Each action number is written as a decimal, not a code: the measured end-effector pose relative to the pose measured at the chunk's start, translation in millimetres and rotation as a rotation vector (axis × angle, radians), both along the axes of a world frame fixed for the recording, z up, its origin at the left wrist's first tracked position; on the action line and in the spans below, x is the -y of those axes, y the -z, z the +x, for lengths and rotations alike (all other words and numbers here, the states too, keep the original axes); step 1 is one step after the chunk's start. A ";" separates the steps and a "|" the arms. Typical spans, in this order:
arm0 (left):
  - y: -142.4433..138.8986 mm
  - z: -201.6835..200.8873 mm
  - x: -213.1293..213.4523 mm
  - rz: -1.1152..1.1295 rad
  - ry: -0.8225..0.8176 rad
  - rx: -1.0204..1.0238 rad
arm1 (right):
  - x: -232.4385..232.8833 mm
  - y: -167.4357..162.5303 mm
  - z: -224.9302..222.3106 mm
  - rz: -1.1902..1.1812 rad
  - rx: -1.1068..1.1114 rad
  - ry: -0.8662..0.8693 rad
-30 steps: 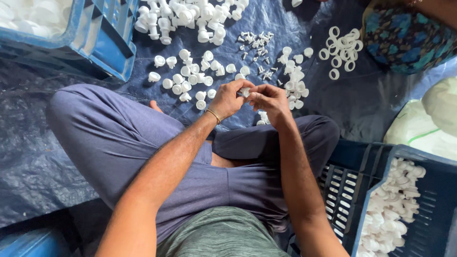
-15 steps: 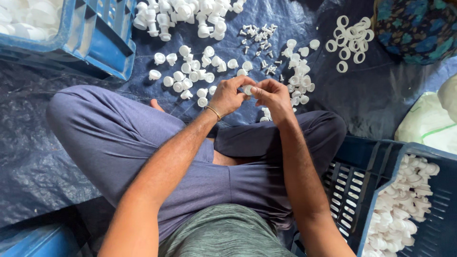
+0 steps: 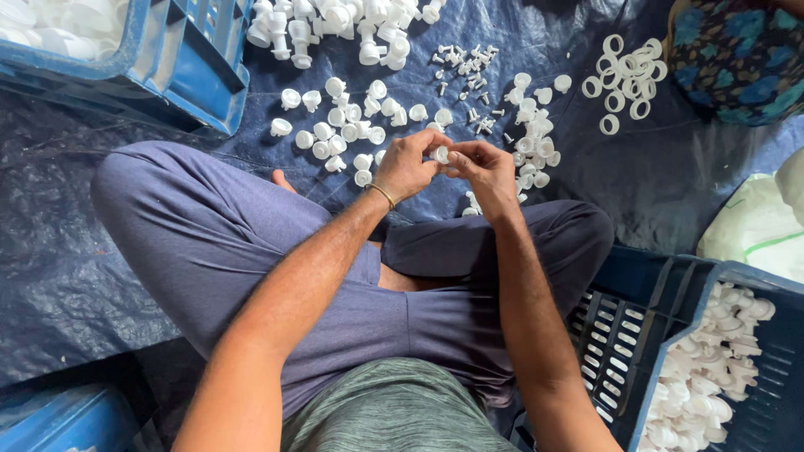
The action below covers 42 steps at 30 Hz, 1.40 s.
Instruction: The person sits on the floor and assembles small white plastic components by hand. They pick up a cap-like piece and a smaller stem, fit them together, and place the assembled unit into a blue crate. The process repeats with multiple parts scattered on a tarp.
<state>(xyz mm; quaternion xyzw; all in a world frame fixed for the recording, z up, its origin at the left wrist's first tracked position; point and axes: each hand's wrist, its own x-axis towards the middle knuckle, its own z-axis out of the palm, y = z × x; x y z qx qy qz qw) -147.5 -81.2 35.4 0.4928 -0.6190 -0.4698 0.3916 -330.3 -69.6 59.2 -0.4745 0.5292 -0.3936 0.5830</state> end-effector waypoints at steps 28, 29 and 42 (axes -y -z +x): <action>0.6 -3.1 -0.8 -0.121 0.039 -0.056 | 3.3 -2.3 -9.3 0.271 0.380 0.050; 0.8 -3.0 -0.7 -0.112 0.039 -0.069 | 3.5 -1.7 -9.7 0.267 0.383 0.045; -5.7 8.9 11.3 -0.496 0.038 0.065 | 10.2 19.3 -12.5 0.094 0.049 0.185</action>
